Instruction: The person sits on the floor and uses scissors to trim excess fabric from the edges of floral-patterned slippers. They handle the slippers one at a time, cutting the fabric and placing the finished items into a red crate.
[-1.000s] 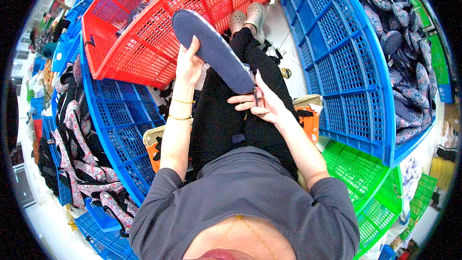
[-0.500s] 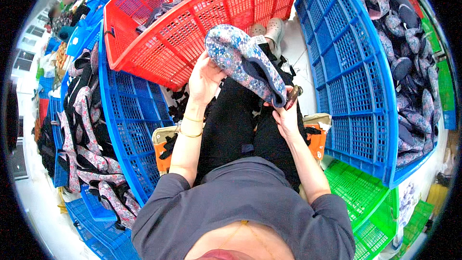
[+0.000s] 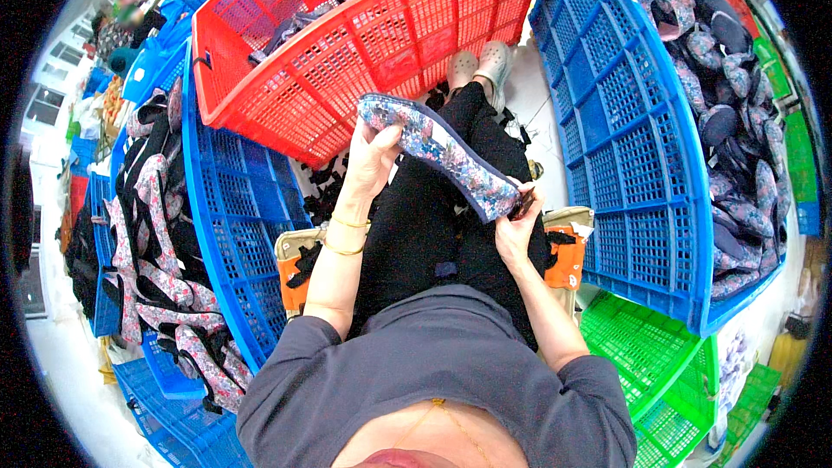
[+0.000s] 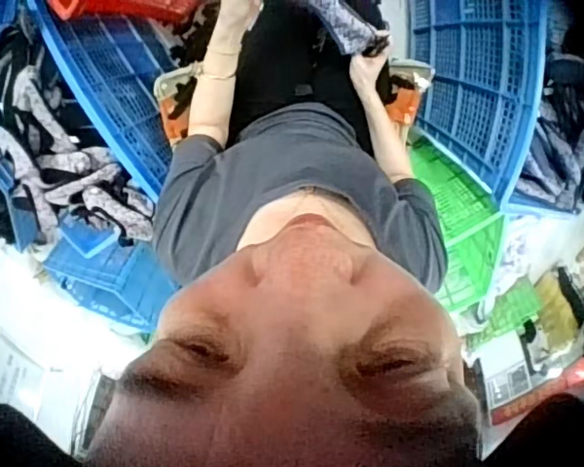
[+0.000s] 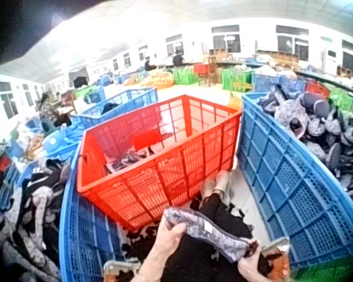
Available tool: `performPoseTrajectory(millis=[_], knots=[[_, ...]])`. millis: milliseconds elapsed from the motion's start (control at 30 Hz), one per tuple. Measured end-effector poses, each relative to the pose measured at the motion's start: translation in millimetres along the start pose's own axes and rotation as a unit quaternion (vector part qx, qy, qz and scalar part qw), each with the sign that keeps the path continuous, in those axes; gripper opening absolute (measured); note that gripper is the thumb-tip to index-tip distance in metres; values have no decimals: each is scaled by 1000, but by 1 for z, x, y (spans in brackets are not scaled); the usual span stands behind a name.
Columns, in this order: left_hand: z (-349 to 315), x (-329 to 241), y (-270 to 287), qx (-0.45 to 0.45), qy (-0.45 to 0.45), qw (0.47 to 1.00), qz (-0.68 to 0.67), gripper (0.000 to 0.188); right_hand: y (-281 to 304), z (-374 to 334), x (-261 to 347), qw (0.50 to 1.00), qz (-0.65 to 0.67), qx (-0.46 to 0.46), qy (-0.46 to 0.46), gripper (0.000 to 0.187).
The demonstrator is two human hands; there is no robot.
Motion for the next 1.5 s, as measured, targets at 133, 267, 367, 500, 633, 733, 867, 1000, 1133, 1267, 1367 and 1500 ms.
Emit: performPoseTrajectory(millis=[133, 267, 367, 500, 633, 733, 867, 1000, 1133, 1267, 1367, 1500], knots=[[12, -7, 5, 62, 75, 973, 211, 33, 13, -6, 6, 988, 17, -8, -151, 64], [25, -25, 10, -17, 114, 970, 215, 29, 11, -4, 22, 946, -17, 192, -259, 63], [81, -87, 29, -110, -51, 977, 177, 35, 17, 17, 31, 945, -43, 188, -263, 38], [135, -139, 68, -147, -210, 961, -99, 48, 35, 66, 78, 978, -52, 90, -181, 20], [108, -64, 69, -137, -105, 985, -7, 47, 66, 210, 191, 995, -66, -56, 40, 34], [80, 2, 26, -151, -17, 988, 15, 46, 195, 356, 229, 940, -40, -329, 79, 28], [46, 58, 28, -157, 8, 987, 18, 42, 384, 406, 188, 863, 62, -501, -16, 37], [5, 61, 49, -213, 24, 976, 47, 32, 369, 421, 141, 809, 183, -558, -32, 30], [1, 88, 56, -190, 35, 981, 28, 27, 447, 460, 120, 820, 196, -534, -60, 21], [5, 96, 54, -189, 56, 979, 48, 29, 419, 482, 133, 888, 238, -392, 9, 20], [3, 76, 59, -193, 31, 978, 71, 31, 237, 466, 170, 918, 267, -290, -45, 9], [21, 78, 12, -136, 61, 988, 49, 32, 152, 379, 182, 941, 323, -103, 9, 12]])
Point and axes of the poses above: each hand's wrist, its own z-axis towards the middle knuckle, its own y-axis out of the back of the hand, x = y × z, the point moved 5 cm from there along z, towards the middle knuckle, and after that the axes turned 4 degrees about -y, right-handed, at the moved point
